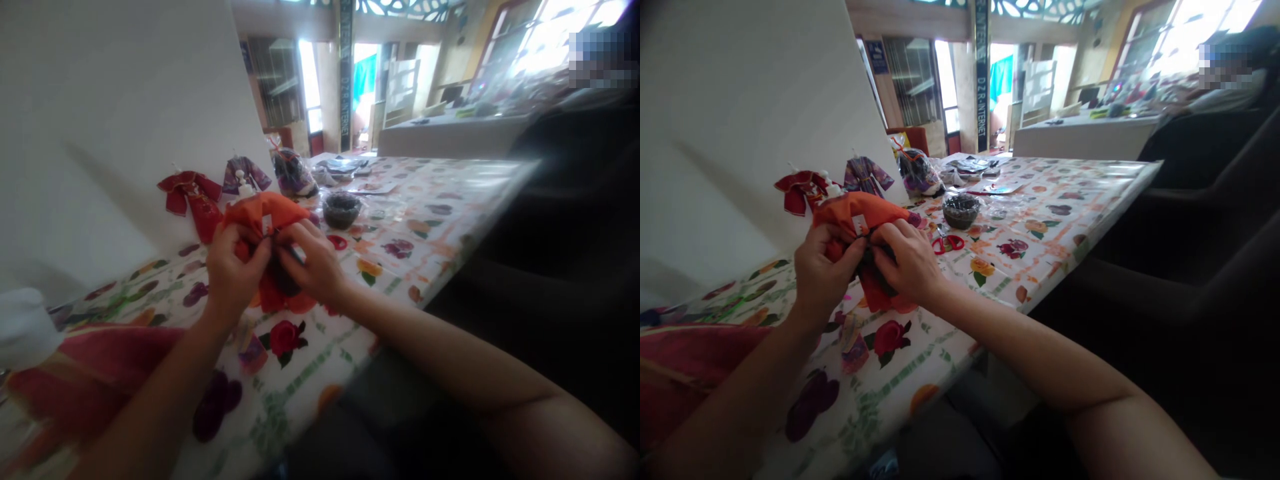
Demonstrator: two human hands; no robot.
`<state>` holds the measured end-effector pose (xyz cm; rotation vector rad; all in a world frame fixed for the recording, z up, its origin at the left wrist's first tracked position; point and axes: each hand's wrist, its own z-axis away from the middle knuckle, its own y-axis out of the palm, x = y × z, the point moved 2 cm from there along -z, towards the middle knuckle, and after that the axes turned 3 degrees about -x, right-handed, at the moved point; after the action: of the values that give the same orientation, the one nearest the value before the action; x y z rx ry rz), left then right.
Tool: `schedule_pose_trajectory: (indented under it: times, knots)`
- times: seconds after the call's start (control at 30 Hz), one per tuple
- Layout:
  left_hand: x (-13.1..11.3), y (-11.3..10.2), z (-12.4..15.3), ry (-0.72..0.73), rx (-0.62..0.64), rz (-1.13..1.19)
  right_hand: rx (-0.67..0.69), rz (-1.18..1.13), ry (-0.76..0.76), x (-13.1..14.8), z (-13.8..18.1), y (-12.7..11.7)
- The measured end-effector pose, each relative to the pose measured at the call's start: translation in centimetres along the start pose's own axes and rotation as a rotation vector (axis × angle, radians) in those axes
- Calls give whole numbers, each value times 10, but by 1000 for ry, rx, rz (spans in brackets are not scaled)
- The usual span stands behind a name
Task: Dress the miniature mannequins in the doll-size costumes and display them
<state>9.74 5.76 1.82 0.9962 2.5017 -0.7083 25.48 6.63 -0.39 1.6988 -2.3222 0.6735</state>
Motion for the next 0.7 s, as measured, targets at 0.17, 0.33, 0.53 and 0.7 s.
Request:
schedule_pose_trajectory:
  times: [0.17,0.33,0.53,0.7]
  knots:
    - [2,-1,0,-20,12,23,-20,-49,25,1,-2,0]
    - [0,-2,0,-13,16,18,-21,-26,58,1,-3,-1]
    - [-3,-2,0,5,7,1,-72,232,-51,2,-2,2]
    - [-3,-2,0,-1,14,10,-76,248,-135,-1,3,4]
